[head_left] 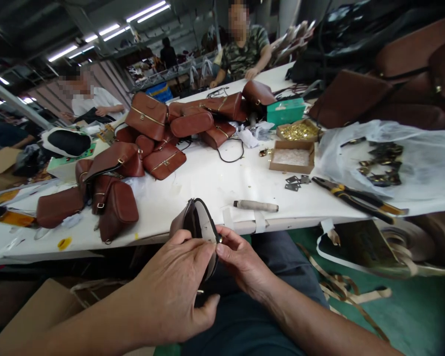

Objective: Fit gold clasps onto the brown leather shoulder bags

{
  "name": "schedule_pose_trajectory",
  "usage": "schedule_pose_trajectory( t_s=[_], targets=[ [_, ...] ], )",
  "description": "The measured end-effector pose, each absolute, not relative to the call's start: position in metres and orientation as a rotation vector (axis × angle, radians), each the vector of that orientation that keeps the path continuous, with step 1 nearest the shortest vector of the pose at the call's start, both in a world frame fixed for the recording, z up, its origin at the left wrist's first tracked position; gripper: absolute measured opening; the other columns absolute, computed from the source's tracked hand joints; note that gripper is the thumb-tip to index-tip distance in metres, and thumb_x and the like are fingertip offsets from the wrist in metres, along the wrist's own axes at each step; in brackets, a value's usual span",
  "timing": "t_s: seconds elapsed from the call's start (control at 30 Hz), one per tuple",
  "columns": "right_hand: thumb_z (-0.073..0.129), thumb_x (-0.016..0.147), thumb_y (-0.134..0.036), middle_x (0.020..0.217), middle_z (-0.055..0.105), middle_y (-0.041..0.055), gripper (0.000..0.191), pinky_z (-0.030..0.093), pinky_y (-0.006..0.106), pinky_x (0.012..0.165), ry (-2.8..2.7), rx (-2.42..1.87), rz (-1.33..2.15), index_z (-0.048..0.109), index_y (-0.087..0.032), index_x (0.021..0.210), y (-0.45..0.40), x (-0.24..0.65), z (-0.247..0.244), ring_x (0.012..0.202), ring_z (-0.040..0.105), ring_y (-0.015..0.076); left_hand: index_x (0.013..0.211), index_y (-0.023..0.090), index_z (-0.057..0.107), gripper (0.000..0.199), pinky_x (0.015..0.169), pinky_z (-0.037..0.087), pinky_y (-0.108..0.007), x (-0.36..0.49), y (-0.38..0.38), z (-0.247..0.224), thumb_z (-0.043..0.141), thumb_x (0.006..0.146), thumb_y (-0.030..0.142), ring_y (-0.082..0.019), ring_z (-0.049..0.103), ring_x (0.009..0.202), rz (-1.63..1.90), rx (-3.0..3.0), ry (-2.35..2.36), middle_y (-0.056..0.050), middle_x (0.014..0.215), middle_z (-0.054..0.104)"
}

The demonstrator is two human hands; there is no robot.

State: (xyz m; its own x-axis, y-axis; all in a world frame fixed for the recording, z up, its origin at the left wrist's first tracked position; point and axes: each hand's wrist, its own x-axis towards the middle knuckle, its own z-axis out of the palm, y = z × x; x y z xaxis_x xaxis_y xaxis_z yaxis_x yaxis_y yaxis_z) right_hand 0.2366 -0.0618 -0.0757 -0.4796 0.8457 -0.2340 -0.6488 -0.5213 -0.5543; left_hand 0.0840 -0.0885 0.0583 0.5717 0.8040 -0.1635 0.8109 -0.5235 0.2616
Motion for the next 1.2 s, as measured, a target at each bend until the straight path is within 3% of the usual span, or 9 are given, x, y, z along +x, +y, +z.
schedule_pose_trajectory(
  t_s=[0.2, 0.27, 0.37, 0.47, 0.7, 0.83, 0.97, 1.07, 1.2],
  targets=[
    [0.092, 0.070, -0.028, 0.098, 0.072, 0.0022, 0.047, 0.051, 0.028, 0.077, -0.369, -0.743, 2.010, 0.075, -0.021, 0.114, -0.062, 0.262, -0.101, 0.082, 0.064, 0.0161, 0.105, 0.019, 0.068, 0.041, 0.126, 0.022, -0.056, 0.095, -0.045, 0.053, 0.077, 0.083, 0.052, -0.031, 0.063, 0.115, -0.185, 2.750, 0.875, -0.010, 0.109, 0.074],
    [0.089, 0.071, -0.026, 0.094, 0.072, 0.0020, 0.041, 0.050, 0.028, 0.073, -0.321, -0.822, 1.932, 0.075, -0.020, 0.109, -0.062, 0.265, -0.112, 0.077, 0.063, 0.0158, 0.102, 0.020, 0.069, 0.035, 0.125, 0.022, -0.057, 0.095, -0.025, 0.052, 0.075, 0.088, 0.051, -0.030, 0.064, 0.112, -0.255, 2.849, 0.737, -0.008, 0.103, 0.075],
    [0.089, 0.070, -0.025, 0.094, 0.073, 0.0023, 0.038, 0.048, 0.026, 0.067, -0.307, -0.922, 1.832, 0.076, -0.018, 0.105, -0.060, 0.266, -0.125, 0.073, 0.061, 0.0144, 0.101, 0.021, 0.068, 0.008, 0.108, 0.041, -0.049, 0.094, 0.003, 0.046, 0.064, 0.098, 0.026, -0.027, 0.064, 0.108, -0.334, 3.019, 0.591, -0.006, 0.104, 0.075],
    [0.089, 0.070, -0.026, 0.094, 0.074, 0.0025, 0.036, 0.048, 0.026, 0.067, -0.291, -0.981, 1.757, 0.077, -0.018, 0.104, -0.055, 0.264, -0.131, 0.072, 0.062, 0.0138, 0.099, 0.019, 0.068, 0.013, 0.090, 0.047, -0.043, 0.093, 0.013, 0.028, 0.055, 0.103, 0.018, -0.026, 0.065, 0.107, -0.310, 3.159, 0.478, -0.008, 0.110, 0.075],
    [0.092, 0.066, -0.028, 0.090, 0.075, 0.0007, 0.034, 0.051, 0.027, 0.074, -0.238, -1.026, 1.674, 0.079, -0.020, 0.097, -0.048, 0.255, -0.148, 0.079, 0.065, 0.0160, 0.109, 0.015, 0.069, 0.018, 0.104, 0.048, -0.039, 0.077, -0.001, -0.037, 0.052, 0.105, 0.017, -0.025, 0.060, 0.123, 0.009, 3.162, 0.484, -0.011, 0.124, 0.072],
    [0.094, 0.062, -0.028, 0.090, 0.077, 0.0009, 0.038, 0.052, 0.028, 0.073, -0.157, -1.048, 1.670, 0.080, -0.021, 0.096, -0.044, 0.252, -0.151, 0.075, 0.065, 0.0157, 0.100, 0.017, 0.068, 0.018, 0.082, 0.052, -0.036, 0.071, 0.021, -0.048, 0.052, 0.105, 0.016, -0.024, 0.063, 0.106, -0.018, 3.231, 0.476, -0.009, 0.107, 0.074],
    [0.095, 0.059, -0.027, 0.083, 0.076, 0.0000, 0.040, 0.054, 0.029, 0.073, -0.125, -1.078, 1.604, 0.079, -0.020, 0.093, -0.039, 0.248, -0.150, 0.073, 0.065, 0.0157, 0.085, 0.018, 0.066, 0.020, 0.065, 0.044, -0.037, 0.071, 0.032, -0.056, 0.056, 0.102, 0.017, -0.025, 0.063, 0.089, -0.026, 3.293, 0.590, -0.005, 0.086, 0.071],
    [0.096, 0.057, -0.028, 0.079, 0.075, -0.0005, 0.040, 0.056, 0.031, 0.072, -0.145, -1.116, 1.585, 0.076, -0.020, 0.091, -0.040, 0.247, -0.153, 0.070, 0.066, 0.0163, 0.100, 0.015, 0.071, 0.012, 0.077, 0.050, -0.040, 0.071, 0.018, -0.063, 0.060, 0.100, 0.016, -0.028, 0.064, 0.103, -0.191, 3.164, 0.831, -0.009, 0.107, 0.076],
    [0.097, 0.055, -0.028, 0.085, 0.078, 0.0012, 0.045, 0.057, 0.031, 0.073, -0.101, -1.130, 1.635, 0.074, -0.020, 0.093, -0.043, 0.249, -0.156, 0.073, 0.068, 0.0167, 0.138, 0.016, 0.063, 0.038, 0.109, 0.045, -0.044, 0.067, 0.000, -0.065, 0.058, 0.101, 0.021, -0.028, 0.061, 0.124, -0.284, 2.976, 0.960, -0.009, 0.148, 0.063]
  ],
)
